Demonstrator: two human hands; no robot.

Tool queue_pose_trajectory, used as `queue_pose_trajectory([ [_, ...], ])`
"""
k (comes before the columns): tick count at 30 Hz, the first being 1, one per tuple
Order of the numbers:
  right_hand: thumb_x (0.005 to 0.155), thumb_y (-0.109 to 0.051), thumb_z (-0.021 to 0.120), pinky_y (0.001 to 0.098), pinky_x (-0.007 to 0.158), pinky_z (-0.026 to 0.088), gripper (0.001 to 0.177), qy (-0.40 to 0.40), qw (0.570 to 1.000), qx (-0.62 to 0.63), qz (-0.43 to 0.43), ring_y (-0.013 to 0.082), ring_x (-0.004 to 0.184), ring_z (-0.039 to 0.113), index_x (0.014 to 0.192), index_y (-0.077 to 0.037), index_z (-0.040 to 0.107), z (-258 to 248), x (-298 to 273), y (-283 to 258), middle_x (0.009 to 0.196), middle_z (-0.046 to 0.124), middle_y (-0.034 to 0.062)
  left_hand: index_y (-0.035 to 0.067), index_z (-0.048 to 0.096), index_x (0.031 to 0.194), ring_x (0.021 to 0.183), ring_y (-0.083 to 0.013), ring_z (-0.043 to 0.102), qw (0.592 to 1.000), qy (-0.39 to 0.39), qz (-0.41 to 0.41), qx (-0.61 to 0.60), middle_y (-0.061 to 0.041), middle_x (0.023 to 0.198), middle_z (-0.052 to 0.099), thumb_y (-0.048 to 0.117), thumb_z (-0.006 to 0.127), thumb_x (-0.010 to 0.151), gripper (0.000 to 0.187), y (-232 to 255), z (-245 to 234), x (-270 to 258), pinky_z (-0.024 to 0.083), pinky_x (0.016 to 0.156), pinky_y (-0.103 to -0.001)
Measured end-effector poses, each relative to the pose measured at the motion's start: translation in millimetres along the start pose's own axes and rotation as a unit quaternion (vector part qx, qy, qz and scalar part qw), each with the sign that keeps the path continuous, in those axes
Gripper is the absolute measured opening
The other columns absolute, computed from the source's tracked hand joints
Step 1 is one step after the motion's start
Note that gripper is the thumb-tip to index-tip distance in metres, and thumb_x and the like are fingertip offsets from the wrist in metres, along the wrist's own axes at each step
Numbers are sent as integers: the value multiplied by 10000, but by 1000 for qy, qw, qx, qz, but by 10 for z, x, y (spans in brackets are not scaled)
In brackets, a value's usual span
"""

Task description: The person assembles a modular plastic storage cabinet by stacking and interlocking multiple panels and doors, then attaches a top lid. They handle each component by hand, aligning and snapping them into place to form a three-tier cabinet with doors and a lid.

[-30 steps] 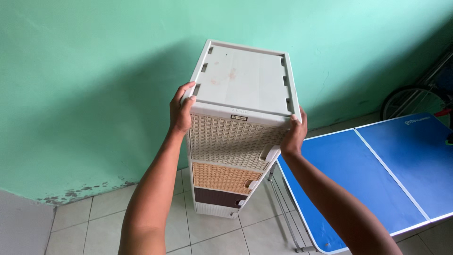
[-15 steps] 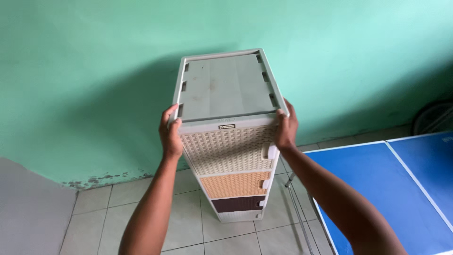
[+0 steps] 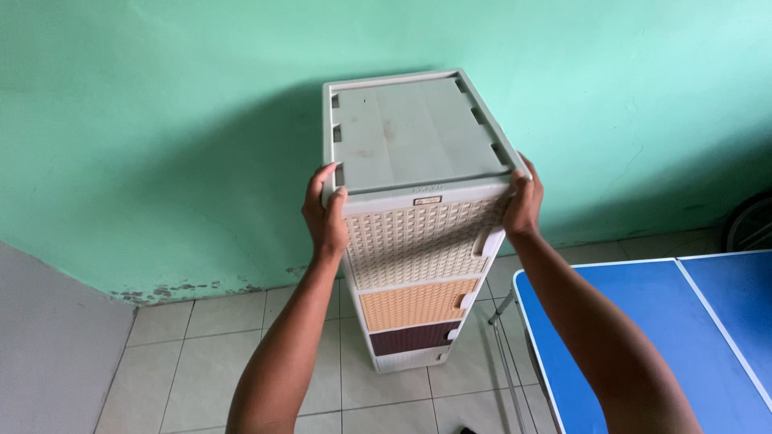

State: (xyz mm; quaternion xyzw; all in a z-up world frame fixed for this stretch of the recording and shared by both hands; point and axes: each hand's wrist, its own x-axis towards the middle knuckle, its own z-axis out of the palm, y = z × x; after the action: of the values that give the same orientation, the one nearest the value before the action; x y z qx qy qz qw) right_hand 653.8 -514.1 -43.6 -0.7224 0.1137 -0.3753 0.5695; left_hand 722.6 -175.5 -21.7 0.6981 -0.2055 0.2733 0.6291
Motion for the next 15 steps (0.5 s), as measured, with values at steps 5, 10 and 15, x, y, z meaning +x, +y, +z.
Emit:
queue_pose_trajectory([
  [5,901,-550,447,510,1113,399,795,41,997,34,-49,383,1321,520,1463,10,494,103,-338,-79,1349,588,265,89,672,1384,727,-262,450,992,-57,-106,25,-157,985,670,239,516,925,507,-175,-58,321,390,638,-416],
  [10,861,-531,457,527,1072,413,811,55,998,14,-22,384,1301,525,1477,-4,469,226,-364,-208,1358,568,260,24,622,1357,987,-160,592,994,-84,46,-54,-125,1173,676,190,493,945,462,-322,-112,466,483,881,-332],
  [15,852,-539,447,527,1043,446,806,9,1000,-14,-18,389,1238,572,1458,-10,494,410,-313,-240,1312,601,262,43,627,1370,853,-144,537,999,-42,5,-30,-122,1125,664,186,479,960,459,-428,-354,294,471,770,-323],
])
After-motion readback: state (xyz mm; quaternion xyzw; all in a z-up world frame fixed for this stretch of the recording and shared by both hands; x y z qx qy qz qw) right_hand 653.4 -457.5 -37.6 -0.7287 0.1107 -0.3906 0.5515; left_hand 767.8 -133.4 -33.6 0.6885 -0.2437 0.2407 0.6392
